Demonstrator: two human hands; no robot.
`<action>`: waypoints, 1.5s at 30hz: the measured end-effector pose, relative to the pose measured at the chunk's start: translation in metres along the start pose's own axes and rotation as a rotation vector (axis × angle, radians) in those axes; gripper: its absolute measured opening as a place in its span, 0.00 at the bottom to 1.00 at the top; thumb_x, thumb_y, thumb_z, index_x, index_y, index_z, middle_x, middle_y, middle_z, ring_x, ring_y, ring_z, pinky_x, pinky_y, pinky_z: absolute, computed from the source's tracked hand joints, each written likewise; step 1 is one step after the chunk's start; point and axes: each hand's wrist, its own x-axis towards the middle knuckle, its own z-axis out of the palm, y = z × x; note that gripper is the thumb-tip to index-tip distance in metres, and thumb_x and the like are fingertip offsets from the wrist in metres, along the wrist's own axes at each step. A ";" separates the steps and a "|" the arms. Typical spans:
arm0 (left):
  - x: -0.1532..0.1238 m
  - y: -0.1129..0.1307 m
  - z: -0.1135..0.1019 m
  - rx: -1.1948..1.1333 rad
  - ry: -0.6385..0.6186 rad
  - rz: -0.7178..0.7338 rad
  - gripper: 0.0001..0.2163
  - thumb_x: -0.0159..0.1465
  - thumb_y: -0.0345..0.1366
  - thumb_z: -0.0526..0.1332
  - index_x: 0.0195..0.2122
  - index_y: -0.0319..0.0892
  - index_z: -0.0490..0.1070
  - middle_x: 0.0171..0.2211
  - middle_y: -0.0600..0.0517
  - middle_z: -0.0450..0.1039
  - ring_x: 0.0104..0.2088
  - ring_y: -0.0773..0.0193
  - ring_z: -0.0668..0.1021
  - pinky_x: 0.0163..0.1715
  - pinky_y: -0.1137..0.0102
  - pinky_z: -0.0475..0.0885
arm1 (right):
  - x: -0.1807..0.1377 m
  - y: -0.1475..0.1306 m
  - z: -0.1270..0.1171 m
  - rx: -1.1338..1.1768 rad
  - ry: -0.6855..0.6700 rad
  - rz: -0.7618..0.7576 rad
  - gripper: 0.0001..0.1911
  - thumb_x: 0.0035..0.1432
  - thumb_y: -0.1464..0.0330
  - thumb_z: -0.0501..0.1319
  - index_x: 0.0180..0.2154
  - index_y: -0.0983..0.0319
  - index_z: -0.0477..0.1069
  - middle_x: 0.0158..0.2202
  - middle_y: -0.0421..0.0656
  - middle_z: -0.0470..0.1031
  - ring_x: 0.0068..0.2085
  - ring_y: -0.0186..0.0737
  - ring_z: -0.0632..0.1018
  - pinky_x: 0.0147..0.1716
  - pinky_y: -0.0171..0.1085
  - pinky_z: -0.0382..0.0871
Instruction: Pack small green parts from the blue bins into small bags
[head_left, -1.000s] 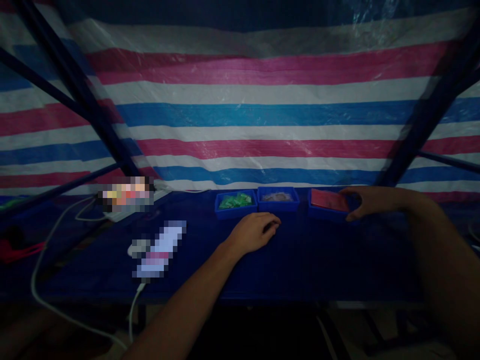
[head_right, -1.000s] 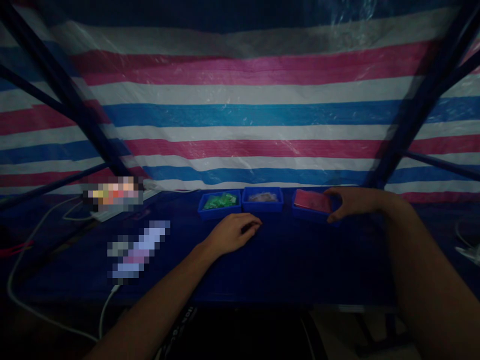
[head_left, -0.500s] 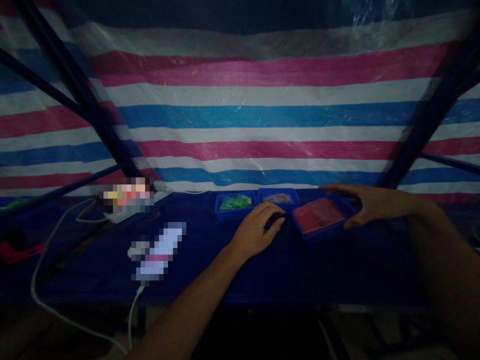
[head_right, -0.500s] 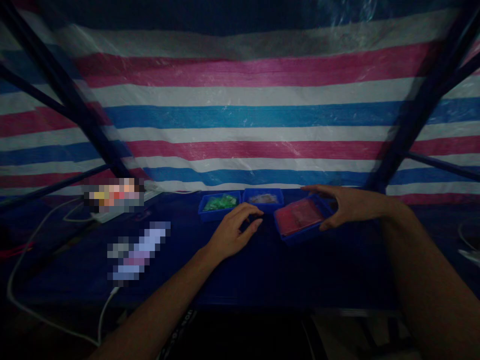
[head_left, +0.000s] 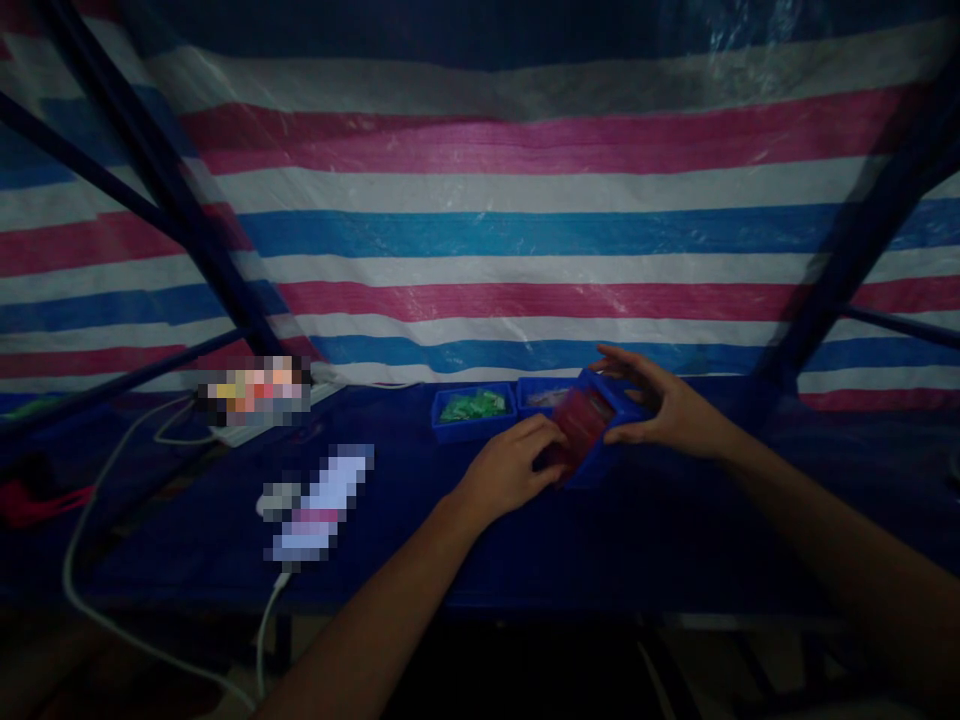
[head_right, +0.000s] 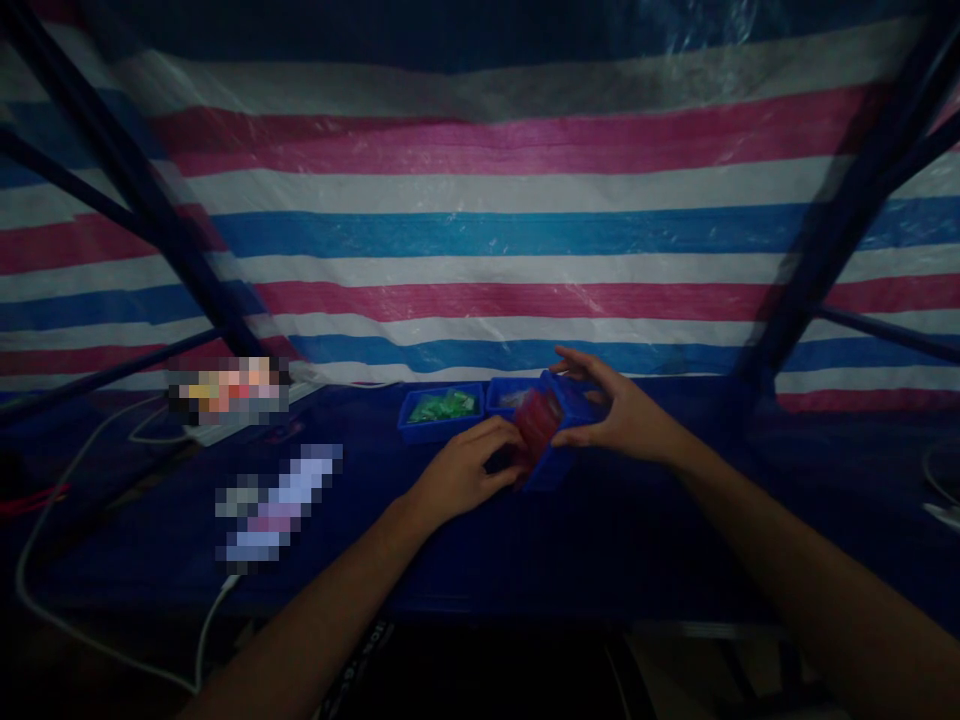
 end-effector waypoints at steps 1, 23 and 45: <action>0.000 0.001 -0.001 0.033 0.008 0.003 0.14 0.64 0.32 0.68 0.50 0.43 0.72 0.50 0.47 0.74 0.51 0.56 0.78 0.52 0.59 0.77 | 0.001 0.001 0.006 0.025 0.022 -0.015 0.61 0.43 0.55 0.80 0.72 0.45 0.50 0.67 0.49 0.65 0.68 0.61 0.66 0.65 0.64 0.62; 0.010 -0.003 -0.002 0.343 0.029 0.235 0.34 0.62 0.34 0.69 0.67 0.40 0.58 0.63 0.41 0.67 0.68 0.48 0.66 0.72 0.48 0.56 | -0.001 -0.014 0.066 0.034 0.121 -0.189 0.59 0.57 0.55 0.71 0.75 0.48 0.33 0.75 0.48 0.52 0.73 0.59 0.58 0.70 0.64 0.53; 0.006 -0.004 0.001 0.289 0.079 0.246 0.34 0.60 0.31 0.69 0.66 0.41 0.58 0.66 0.38 0.63 0.69 0.44 0.64 0.69 0.44 0.61 | 0.001 -0.013 0.067 0.006 0.160 -0.174 0.52 0.59 0.53 0.69 0.74 0.49 0.41 0.74 0.48 0.54 0.73 0.59 0.58 0.71 0.63 0.52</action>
